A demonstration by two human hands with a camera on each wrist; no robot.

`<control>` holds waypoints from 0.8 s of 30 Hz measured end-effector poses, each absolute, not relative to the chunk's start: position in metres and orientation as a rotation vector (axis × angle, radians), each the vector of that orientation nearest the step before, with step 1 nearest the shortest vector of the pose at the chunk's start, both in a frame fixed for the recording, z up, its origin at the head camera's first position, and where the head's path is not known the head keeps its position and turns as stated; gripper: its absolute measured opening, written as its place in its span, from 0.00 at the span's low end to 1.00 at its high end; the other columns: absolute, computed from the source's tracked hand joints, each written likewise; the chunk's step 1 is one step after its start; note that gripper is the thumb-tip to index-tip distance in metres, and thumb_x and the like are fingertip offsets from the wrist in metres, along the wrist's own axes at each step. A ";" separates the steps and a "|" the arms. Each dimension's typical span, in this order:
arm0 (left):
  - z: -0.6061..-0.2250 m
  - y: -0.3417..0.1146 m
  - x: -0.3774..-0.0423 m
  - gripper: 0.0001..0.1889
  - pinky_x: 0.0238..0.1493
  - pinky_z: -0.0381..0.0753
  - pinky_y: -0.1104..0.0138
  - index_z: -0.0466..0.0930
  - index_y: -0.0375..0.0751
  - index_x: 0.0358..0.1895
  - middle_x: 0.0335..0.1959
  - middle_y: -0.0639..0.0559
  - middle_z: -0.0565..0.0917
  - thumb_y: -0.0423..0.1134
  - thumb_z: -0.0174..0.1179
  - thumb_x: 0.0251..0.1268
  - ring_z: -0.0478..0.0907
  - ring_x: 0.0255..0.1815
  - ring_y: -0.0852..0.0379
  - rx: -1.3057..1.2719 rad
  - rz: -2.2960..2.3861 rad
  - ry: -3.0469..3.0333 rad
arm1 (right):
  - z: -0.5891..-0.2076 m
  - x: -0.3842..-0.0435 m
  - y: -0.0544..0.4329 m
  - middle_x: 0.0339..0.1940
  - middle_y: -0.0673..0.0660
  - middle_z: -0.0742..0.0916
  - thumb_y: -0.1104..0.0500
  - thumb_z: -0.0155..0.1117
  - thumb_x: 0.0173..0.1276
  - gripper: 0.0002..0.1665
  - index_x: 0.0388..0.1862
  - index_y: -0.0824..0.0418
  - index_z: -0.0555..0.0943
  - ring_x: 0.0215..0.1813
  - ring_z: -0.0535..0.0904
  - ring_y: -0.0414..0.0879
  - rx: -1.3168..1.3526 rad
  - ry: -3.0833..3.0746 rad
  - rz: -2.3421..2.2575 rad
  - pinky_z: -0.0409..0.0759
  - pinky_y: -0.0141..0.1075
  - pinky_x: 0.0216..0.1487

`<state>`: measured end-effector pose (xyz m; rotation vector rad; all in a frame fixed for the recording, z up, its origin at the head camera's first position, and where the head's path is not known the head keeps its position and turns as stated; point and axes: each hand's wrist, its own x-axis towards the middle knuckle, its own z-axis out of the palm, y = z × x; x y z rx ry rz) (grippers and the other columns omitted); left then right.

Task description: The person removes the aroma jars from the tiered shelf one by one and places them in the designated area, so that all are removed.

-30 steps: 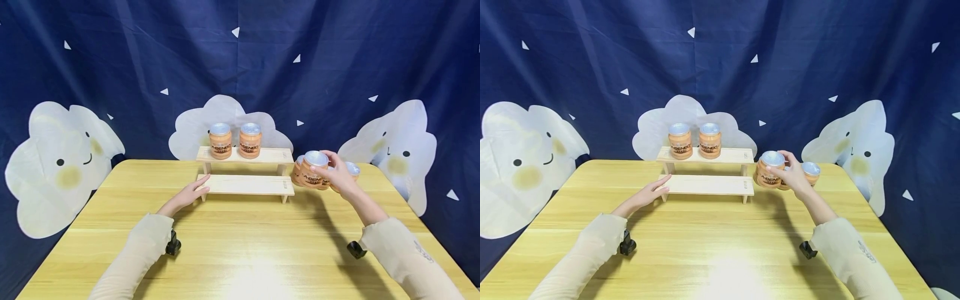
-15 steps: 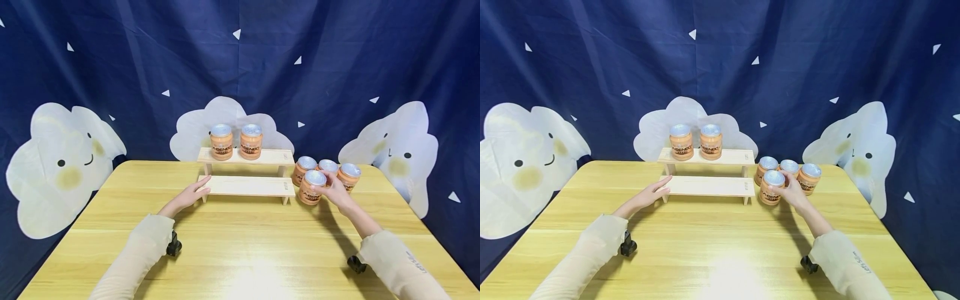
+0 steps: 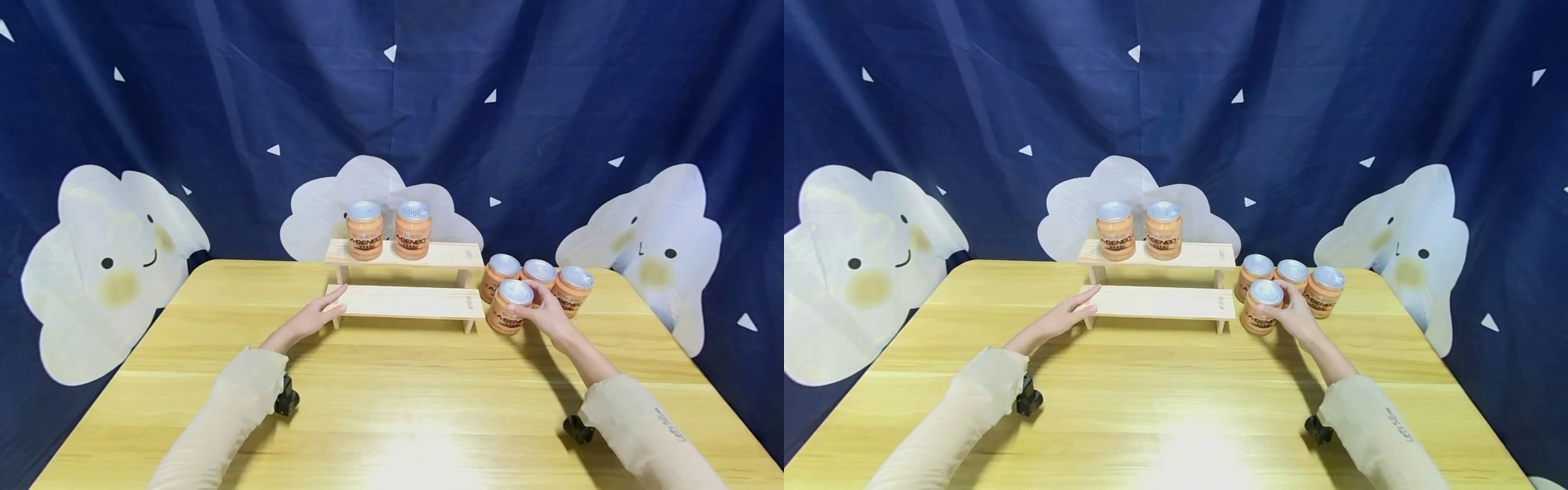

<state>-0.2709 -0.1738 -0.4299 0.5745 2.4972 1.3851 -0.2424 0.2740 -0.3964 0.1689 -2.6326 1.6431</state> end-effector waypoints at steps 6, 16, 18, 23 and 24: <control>-0.428 -0.173 -0.271 0.31 0.69 0.42 0.47 0.48 0.38 0.71 0.72 0.41 0.49 0.44 0.46 0.71 0.43 0.72 0.41 0.574 1.384 2.494 | -0.397 -0.245 0.277 0.54 0.66 0.72 0.65 0.62 0.60 0.37 0.64 0.74 0.58 0.43 0.67 0.29 0.211 -2.631 1.630 0.69 0.21 0.42; -0.429 -0.174 -0.271 0.31 0.69 0.43 0.48 0.48 0.36 0.71 0.72 0.41 0.49 0.43 0.46 0.71 0.43 0.72 0.42 0.580 1.378 2.498 | -0.392 -0.247 0.277 0.59 0.74 0.69 0.67 0.60 0.61 0.37 0.65 0.75 0.56 0.45 0.66 0.26 0.246 -2.609 1.584 0.67 0.17 0.44; -0.429 -0.174 -0.270 0.31 0.69 0.42 0.48 0.47 0.36 0.71 0.72 0.41 0.49 0.43 0.46 0.71 0.43 0.72 0.42 0.581 1.381 2.493 | -0.388 -0.248 0.275 0.58 0.74 0.69 0.69 0.60 0.60 0.35 0.64 0.76 0.58 0.46 0.66 0.26 0.265 -2.550 1.588 0.67 0.17 0.46; -0.429 -0.173 -0.270 0.31 0.69 0.42 0.48 0.47 0.36 0.71 0.72 0.40 0.49 0.43 0.46 0.71 0.43 0.72 0.42 0.585 1.387 2.491 | -0.370 -0.254 0.267 0.55 0.66 0.71 0.70 0.59 0.61 0.33 0.62 0.76 0.59 0.54 0.69 0.39 0.313 -2.435 1.608 0.68 0.32 0.60; -0.429 -0.173 -0.271 0.31 0.69 0.42 0.48 0.47 0.36 0.71 0.72 0.40 0.49 0.43 0.46 0.71 0.43 0.72 0.42 0.584 1.389 2.490 | -0.366 -0.256 0.265 0.55 0.63 0.71 0.69 0.60 0.61 0.33 0.63 0.75 0.59 0.55 0.68 0.44 0.322 -2.431 1.604 0.67 0.37 0.62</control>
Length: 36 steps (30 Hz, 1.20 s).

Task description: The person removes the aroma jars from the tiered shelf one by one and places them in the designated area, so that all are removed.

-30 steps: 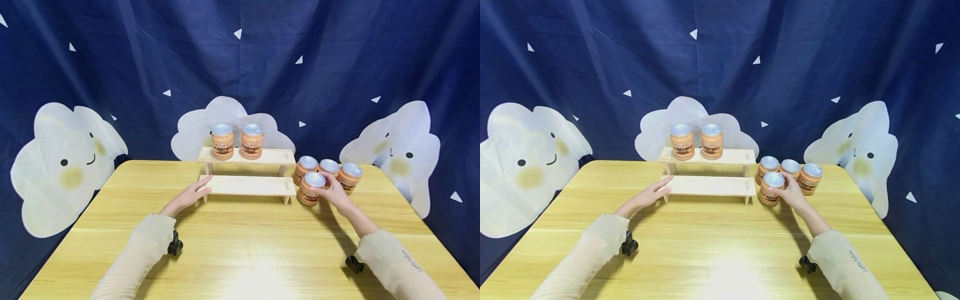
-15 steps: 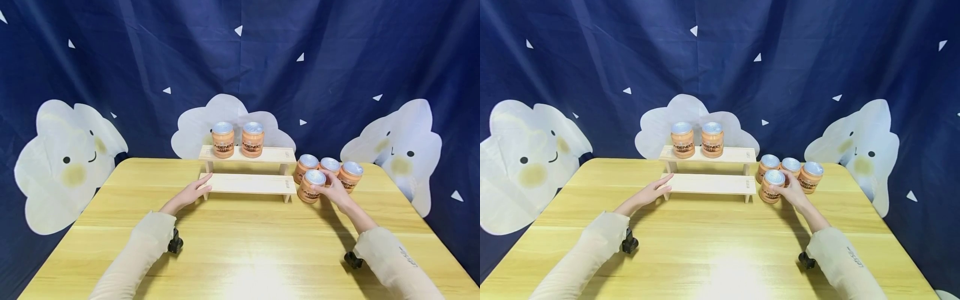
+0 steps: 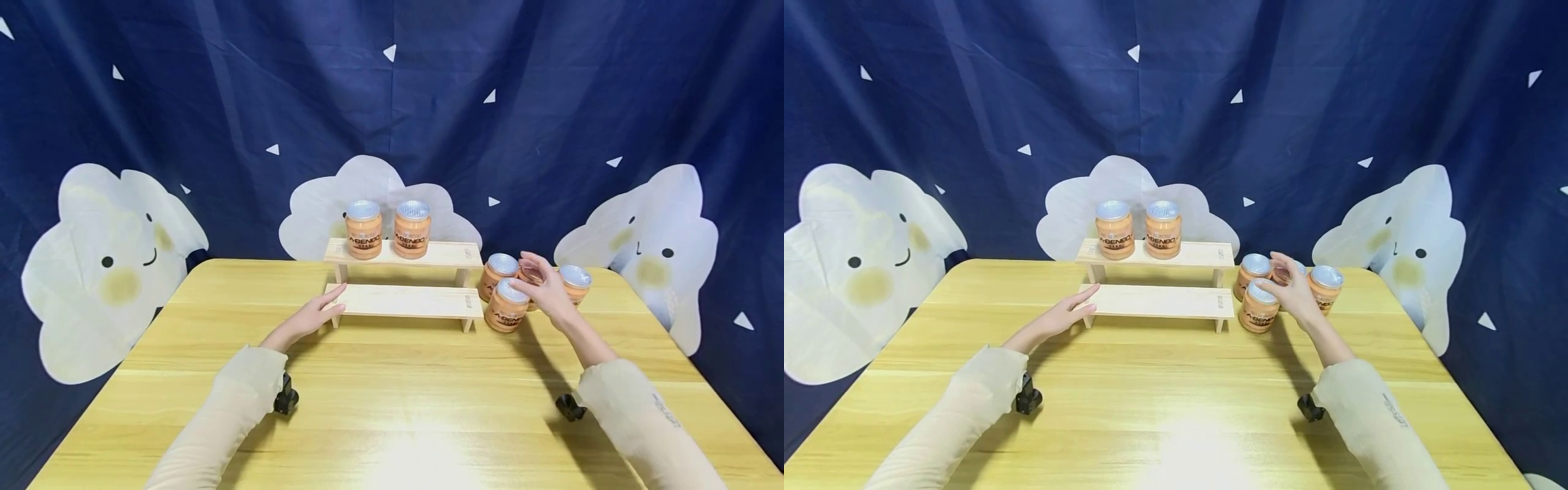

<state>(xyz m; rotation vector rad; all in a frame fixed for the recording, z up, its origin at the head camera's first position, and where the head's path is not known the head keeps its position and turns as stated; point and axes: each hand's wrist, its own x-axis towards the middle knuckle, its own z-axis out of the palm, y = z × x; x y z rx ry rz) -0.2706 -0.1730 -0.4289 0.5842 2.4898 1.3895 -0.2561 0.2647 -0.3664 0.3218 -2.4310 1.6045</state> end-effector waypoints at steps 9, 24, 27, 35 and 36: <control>-0.431 -0.174 -0.272 0.31 0.69 0.42 0.47 0.47 0.36 0.71 0.72 0.41 0.49 0.43 0.46 0.71 0.43 0.71 0.41 0.583 1.388 2.489 | -0.339 -0.274 0.226 0.62 0.69 0.69 0.69 0.58 0.62 0.35 0.67 0.70 0.58 0.64 0.61 0.59 0.434 -2.423 1.691 0.61 0.47 0.64; -0.431 -0.174 -0.273 0.31 0.69 0.43 0.47 0.47 0.36 0.71 0.72 0.41 0.49 0.43 0.46 0.71 0.43 0.72 0.42 0.588 1.390 2.485 | -0.330 -0.309 0.156 0.66 0.67 0.66 0.61 0.59 0.63 0.38 0.70 0.62 0.57 0.67 0.59 0.61 0.452 -2.476 1.848 0.66 0.50 0.60; -0.431 -0.174 -0.273 0.31 0.69 0.44 0.48 0.47 0.36 0.71 0.72 0.42 0.49 0.44 0.46 0.70 0.43 0.72 0.42 0.587 1.376 2.495 | -0.326 -0.314 0.145 0.67 0.66 0.65 0.60 0.59 0.64 0.40 0.71 0.62 0.54 0.68 0.58 0.59 0.447 -2.514 1.841 0.63 0.49 0.64; -0.430 -0.173 -0.273 0.31 0.69 0.43 0.48 0.48 0.37 0.71 0.72 0.42 0.49 0.44 0.47 0.70 0.43 0.72 0.42 0.579 1.377 2.494 | -0.319 -0.328 0.116 0.68 0.65 0.63 0.59 0.60 0.62 0.46 0.72 0.64 0.48 0.69 0.57 0.55 0.395 -2.458 1.883 0.55 0.43 0.69; -0.430 -0.174 -0.273 0.31 0.69 0.43 0.48 0.47 0.37 0.71 0.72 0.42 0.49 0.44 0.46 0.70 0.43 0.72 0.42 0.580 1.378 2.490 | -0.319 -0.329 0.113 0.68 0.64 0.64 0.60 0.61 0.61 0.46 0.72 0.63 0.48 0.69 0.58 0.54 0.391 -2.433 1.919 0.55 0.42 0.69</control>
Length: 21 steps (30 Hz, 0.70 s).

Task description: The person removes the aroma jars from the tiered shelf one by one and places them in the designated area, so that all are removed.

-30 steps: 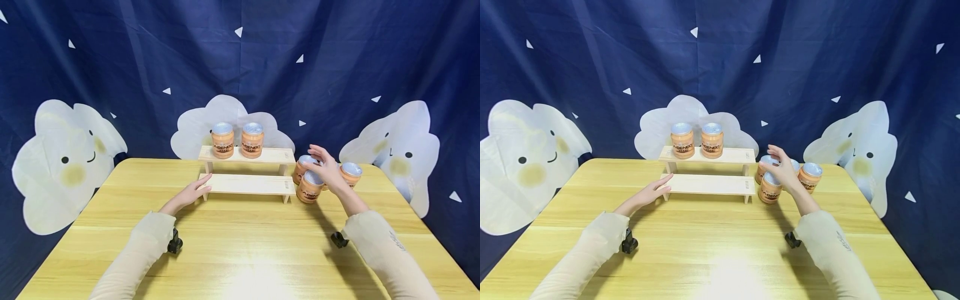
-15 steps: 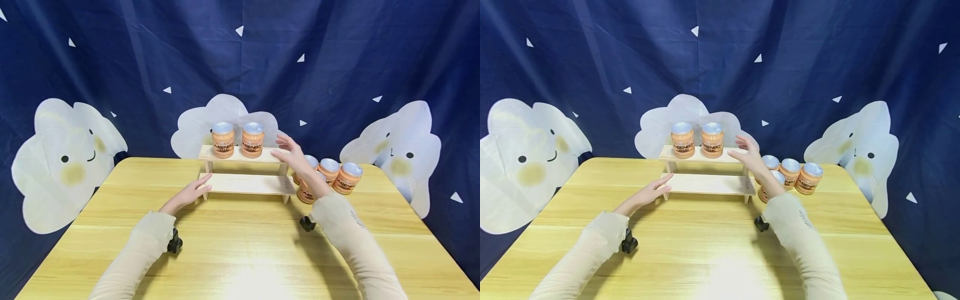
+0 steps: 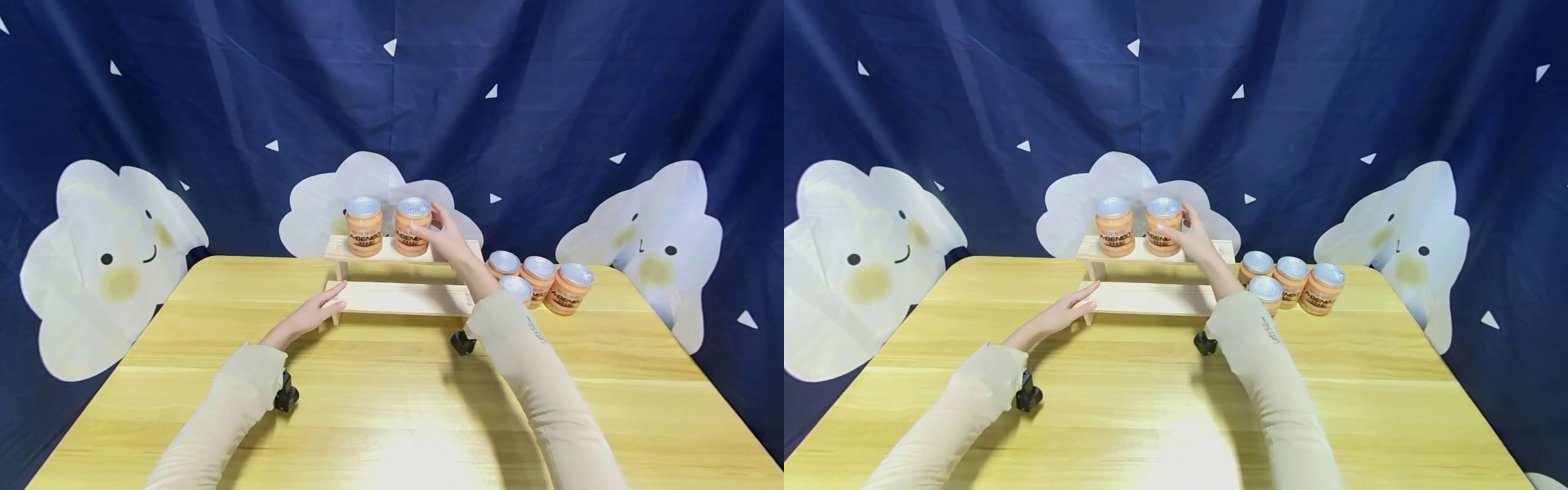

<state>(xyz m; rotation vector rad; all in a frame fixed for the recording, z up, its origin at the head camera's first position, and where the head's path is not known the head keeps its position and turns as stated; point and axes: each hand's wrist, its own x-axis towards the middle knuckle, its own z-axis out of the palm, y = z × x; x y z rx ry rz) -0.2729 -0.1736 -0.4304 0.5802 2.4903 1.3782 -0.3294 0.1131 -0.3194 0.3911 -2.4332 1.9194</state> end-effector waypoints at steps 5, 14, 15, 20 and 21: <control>-0.431 -0.175 -0.273 0.31 0.68 0.42 0.47 0.47 0.37 0.71 0.72 0.42 0.48 0.44 0.46 0.71 0.42 0.72 0.42 0.581 1.396 2.475 | -0.321 -0.334 0.101 0.63 0.63 0.70 0.62 0.61 0.61 0.41 0.70 0.62 0.54 0.65 0.64 0.52 0.367 -2.323 2.023 0.59 0.41 0.67; -0.430 -0.172 -0.270 0.31 0.69 0.42 0.47 0.48 0.37 0.71 0.72 0.42 0.49 0.45 0.46 0.70 0.43 0.72 0.42 0.573 1.398 2.475 | -0.324 -0.331 0.098 0.56 0.63 0.72 0.62 0.63 0.59 0.36 0.64 0.64 0.60 0.56 0.69 0.52 0.246 -2.236 2.036 0.67 0.41 0.60; -0.430 -0.172 -0.270 0.31 0.69 0.42 0.47 0.48 0.37 0.71 0.72 0.42 0.50 0.44 0.46 0.70 0.43 0.72 0.42 0.570 1.403 2.473 | -0.324 -0.328 0.100 0.54 0.63 0.73 0.61 0.65 0.58 0.35 0.62 0.63 0.62 0.54 0.70 0.51 0.246 -2.225 2.019 0.68 0.39 0.58; -0.430 -0.172 -0.270 0.31 0.68 0.41 0.46 0.48 0.35 0.71 0.72 0.41 0.49 0.43 0.46 0.70 0.42 0.71 0.41 0.572 1.429 2.466 | -0.322 -0.316 0.111 0.53 0.62 0.73 0.61 0.66 0.57 0.34 0.60 0.64 0.64 0.51 0.70 0.49 0.285 -2.235 1.986 0.70 0.38 0.55; -0.430 -0.173 -0.270 0.31 0.68 0.42 0.46 0.48 0.35 0.71 0.72 0.41 0.49 0.43 0.46 0.70 0.42 0.71 0.40 0.570 1.428 2.467 | -0.321 -0.313 0.113 0.54 0.62 0.73 0.61 0.66 0.57 0.34 0.61 0.64 0.63 0.52 0.70 0.49 0.288 -2.244 1.981 0.70 0.38 0.55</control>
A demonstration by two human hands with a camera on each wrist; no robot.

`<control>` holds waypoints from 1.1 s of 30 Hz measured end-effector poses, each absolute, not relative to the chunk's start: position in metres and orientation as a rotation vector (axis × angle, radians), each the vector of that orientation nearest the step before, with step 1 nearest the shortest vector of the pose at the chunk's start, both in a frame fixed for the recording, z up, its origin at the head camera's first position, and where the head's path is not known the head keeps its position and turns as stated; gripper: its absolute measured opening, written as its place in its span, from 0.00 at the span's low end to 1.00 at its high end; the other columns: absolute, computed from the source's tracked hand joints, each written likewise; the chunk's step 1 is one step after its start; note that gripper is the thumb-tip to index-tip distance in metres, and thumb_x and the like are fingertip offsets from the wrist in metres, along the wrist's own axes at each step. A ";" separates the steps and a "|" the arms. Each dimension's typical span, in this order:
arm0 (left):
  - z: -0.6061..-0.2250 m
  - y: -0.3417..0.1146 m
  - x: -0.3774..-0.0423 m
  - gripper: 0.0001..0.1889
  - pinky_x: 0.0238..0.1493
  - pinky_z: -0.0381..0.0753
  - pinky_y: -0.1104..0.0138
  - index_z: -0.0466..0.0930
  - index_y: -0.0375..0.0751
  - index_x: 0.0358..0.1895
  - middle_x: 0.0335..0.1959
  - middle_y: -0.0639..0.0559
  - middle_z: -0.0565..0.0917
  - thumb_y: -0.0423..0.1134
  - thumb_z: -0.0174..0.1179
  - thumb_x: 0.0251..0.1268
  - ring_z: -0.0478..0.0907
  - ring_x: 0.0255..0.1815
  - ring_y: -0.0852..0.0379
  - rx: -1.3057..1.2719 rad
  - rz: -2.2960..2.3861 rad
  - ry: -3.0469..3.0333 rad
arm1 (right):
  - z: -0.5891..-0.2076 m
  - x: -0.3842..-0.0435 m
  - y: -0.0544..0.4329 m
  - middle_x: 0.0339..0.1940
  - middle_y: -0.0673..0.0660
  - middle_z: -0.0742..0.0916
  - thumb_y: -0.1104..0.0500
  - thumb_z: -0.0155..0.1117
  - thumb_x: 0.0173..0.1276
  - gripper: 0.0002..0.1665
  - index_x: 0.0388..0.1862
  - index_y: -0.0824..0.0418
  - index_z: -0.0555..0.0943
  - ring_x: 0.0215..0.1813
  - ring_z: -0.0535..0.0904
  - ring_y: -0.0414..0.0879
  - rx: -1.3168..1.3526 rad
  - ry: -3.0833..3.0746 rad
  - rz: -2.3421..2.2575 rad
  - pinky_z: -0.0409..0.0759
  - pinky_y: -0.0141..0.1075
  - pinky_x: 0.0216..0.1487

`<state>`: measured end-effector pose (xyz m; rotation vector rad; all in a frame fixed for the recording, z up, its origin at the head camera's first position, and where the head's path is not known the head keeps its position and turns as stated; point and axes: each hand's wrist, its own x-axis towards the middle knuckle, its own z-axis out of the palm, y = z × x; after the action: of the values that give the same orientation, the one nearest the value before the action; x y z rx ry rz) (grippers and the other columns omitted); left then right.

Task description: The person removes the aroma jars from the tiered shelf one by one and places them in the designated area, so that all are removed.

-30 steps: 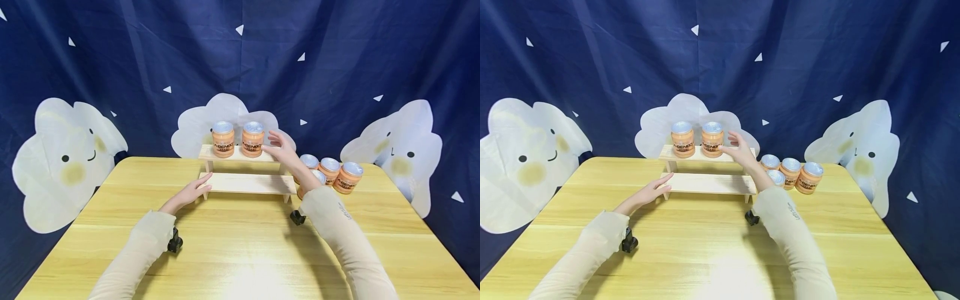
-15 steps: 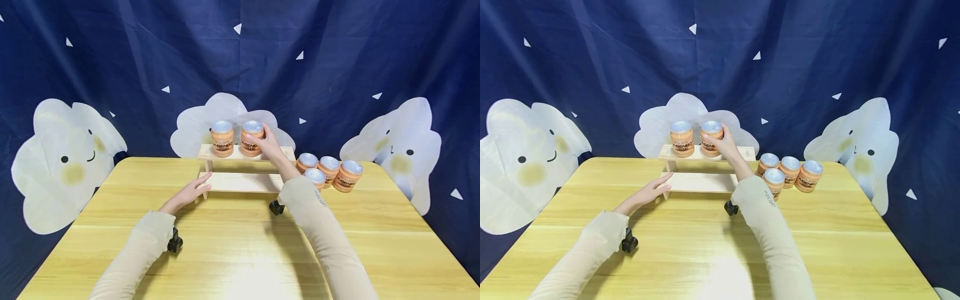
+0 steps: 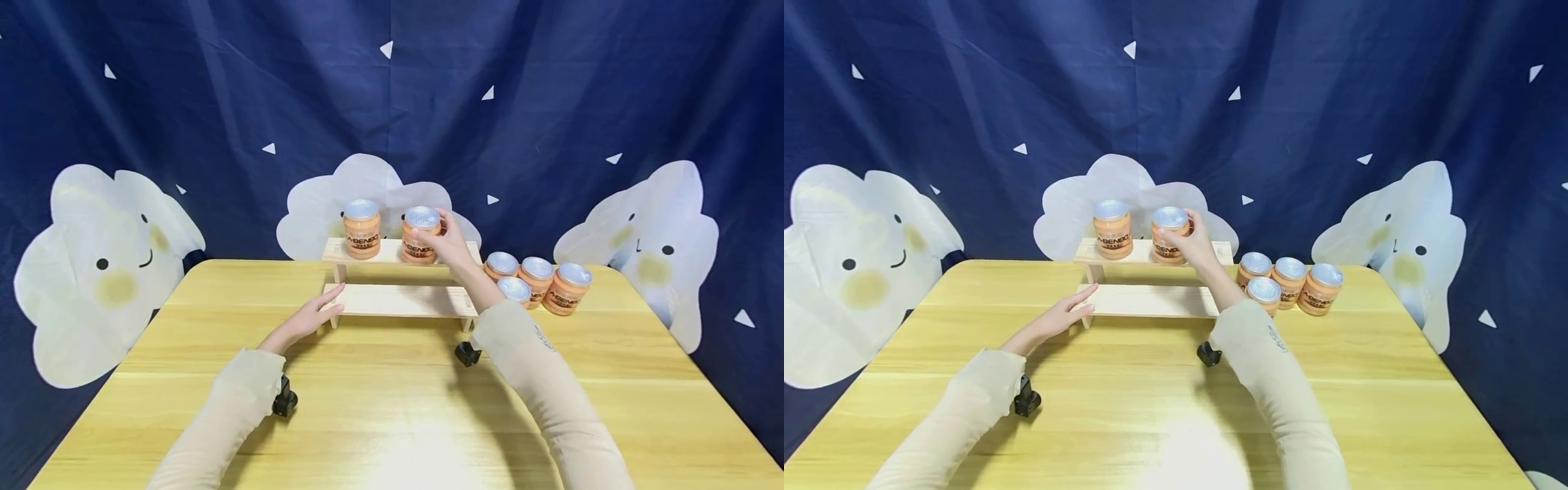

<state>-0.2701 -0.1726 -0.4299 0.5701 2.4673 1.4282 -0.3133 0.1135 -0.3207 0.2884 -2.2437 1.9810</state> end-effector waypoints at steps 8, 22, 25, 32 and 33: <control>-0.430 -0.172 -0.270 0.31 0.69 0.41 0.47 0.48 0.36 0.71 0.72 0.42 0.49 0.44 0.46 0.70 0.42 0.72 0.42 0.565 1.421 2.458 | -0.311 -0.292 0.146 0.56 0.62 0.73 0.63 0.63 0.60 0.35 0.64 0.65 0.60 0.51 0.70 0.44 0.269 -2.297 1.934 0.68 0.31 0.53; -0.430 -0.170 -0.272 0.31 0.69 0.42 0.47 0.49 0.37 0.71 0.72 0.42 0.50 0.43 0.47 0.70 0.44 0.71 0.42 0.576 1.427 2.477 | -0.314 -0.258 0.233 0.43 0.44 0.77 0.61 0.66 0.57 0.30 0.56 0.58 0.65 0.43 0.72 0.34 0.362 -2.123 2.010 0.71 0.23 0.43; -0.430 -0.170 -0.272 0.31 0.69 0.42 0.47 0.49 0.37 0.71 0.72 0.42 0.50 0.43 0.47 0.70 0.43 0.72 0.42 0.573 1.424 2.475 | -0.318 -0.252 0.252 0.43 0.44 0.77 0.59 0.67 0.57 0.27 0.53 0.53 0.66 0.43 0.72 0.34 0.362 -2.095 2.018 0.72 0.22 0.42; -0.431 -0.173 -0.272 0.31 0.69 0.40 0.47 0.48 0.36 0.71 0.72 0.42 0.49 0.43 0.47 0.70 0.41 0.72 0.42 0.566 1.446 2.457 | -0.317 -0.232 0.286 0.36 0.42 0.80 0.70 0.60 0.59 0.20 0.46 0.51 0.70 0.37 0.73 0.32 0.315 -2.067 1.993 0.72 0.20 0.36; -0.431 -0.173 -0.272 0.31 0.69 0.40 0.47 0.48 0.36 0.71 0.72 0.42 0.49 0.43 0.47 0.70 0.41 0.72 0.42 0.567 1.452 2.454 | -0.318 -0.230 0.292 0.36 0.41 0.80 0.71 0.59 0.59 0.20 0.46 0.51 0.70 0.37 0.73 0.32 0.317 -2.074 1.991 0.72 0.19 0.36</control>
<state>-0.2718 -0.1732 -0.4306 0.5666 2.4542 1.4516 -0.2298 0.2919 -0.3177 0.3166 -2.0738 1.9909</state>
